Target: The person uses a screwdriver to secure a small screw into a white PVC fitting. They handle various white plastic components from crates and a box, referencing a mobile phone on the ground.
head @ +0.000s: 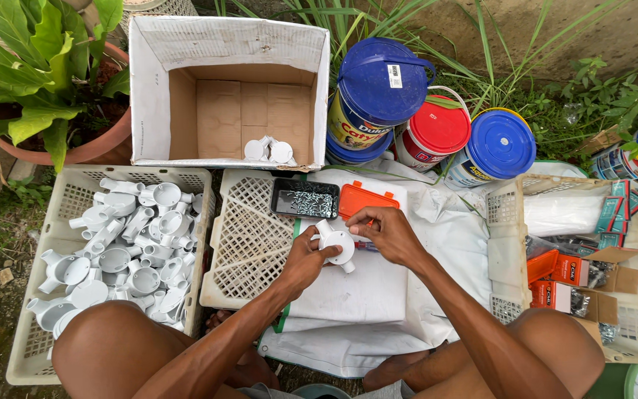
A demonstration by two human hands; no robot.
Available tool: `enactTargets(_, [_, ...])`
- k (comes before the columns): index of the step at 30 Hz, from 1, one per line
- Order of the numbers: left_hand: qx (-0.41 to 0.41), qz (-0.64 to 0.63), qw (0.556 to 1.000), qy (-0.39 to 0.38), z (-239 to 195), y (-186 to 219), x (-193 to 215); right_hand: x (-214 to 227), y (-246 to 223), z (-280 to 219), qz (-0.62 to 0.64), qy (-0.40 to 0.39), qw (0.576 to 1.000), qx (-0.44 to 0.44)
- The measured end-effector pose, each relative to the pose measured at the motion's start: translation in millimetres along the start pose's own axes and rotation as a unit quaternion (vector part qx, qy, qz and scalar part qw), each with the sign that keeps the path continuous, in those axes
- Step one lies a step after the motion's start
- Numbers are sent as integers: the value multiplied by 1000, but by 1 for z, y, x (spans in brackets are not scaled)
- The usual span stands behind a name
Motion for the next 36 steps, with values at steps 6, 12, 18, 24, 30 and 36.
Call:
enactTargets(6, [7, 42, 999, -13, 7, -12, -12, 1, -2, -24, 12, 18, 1000, 1])
enactTargets(12, [-3, 124, 992, -11, -5, 0, -23, 0, -6, -33, -17, 38, 999, 14])
enactTargets(18, [-11, 166, 986, -23, -3, -4, -24, -1, -10, -38, -36, 38, 998, 31])
enactTargets(24, [26, 130, 990, -55, -14, 7, -32, -4, -22, -46, -58, 32, 994, 81])
enactTargets(30, [25, 118, 991, -65, -16, 12, -34, -2, -19, -48, -32, 40, 995, 84])
enactTargets(36, [20, 127, 989, -69, -13, 10, -32, -1, 2, -42, -5, 32, 998, 48])
Point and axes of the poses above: each hand's wrist, its own z-axis towards the middle knuckle, its own x-axis out of the back of the hand, y = z × x, the point moved 5 cm from there along z, towards the middle knuckle, and after that the axes turned 9 degrees about -y, right-handed, at the moved point
